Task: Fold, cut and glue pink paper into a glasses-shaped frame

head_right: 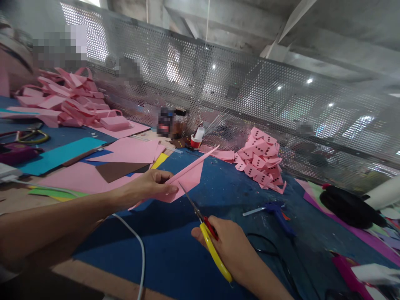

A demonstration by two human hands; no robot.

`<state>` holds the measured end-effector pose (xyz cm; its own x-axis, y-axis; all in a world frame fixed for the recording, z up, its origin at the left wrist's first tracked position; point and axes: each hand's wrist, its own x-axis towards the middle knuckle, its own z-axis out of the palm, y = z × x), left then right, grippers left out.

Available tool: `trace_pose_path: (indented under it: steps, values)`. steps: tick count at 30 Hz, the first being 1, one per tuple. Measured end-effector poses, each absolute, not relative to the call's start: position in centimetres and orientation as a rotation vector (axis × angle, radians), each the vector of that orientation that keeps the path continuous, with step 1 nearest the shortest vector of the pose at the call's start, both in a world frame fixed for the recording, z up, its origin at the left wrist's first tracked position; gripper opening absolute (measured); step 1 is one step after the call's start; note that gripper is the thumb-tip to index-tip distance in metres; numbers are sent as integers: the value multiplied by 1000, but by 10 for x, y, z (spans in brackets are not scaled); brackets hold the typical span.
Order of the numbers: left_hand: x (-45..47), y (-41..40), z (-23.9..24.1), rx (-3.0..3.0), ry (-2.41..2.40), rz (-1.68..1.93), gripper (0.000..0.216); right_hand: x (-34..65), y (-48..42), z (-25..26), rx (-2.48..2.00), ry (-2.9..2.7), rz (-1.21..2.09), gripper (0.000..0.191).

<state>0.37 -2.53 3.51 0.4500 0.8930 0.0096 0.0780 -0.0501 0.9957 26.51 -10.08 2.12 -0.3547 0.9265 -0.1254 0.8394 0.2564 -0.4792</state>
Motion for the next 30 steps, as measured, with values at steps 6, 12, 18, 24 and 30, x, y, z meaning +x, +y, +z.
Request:
trace_pose_path:
  steps: [6,12,18,24,30]
  values:
    - [4,-24,34,1480,892,838,21,267,-100,19,-1662,-2356,689,40]
    - [4,-24,32,1469,906,829,21,266,-98,18,-1664,-2363,677,43]
    - [4,-25,32,1450,895,816,21,267,-97,14,-1671,-2367,666,44]
    - [4,-24,33,1438,890,802,22,266,-98,16,-1658,-2374,671,44]
    - [5,-28,39,1449,913,798,24,267,-98,17,-1670,-2374,659,45]
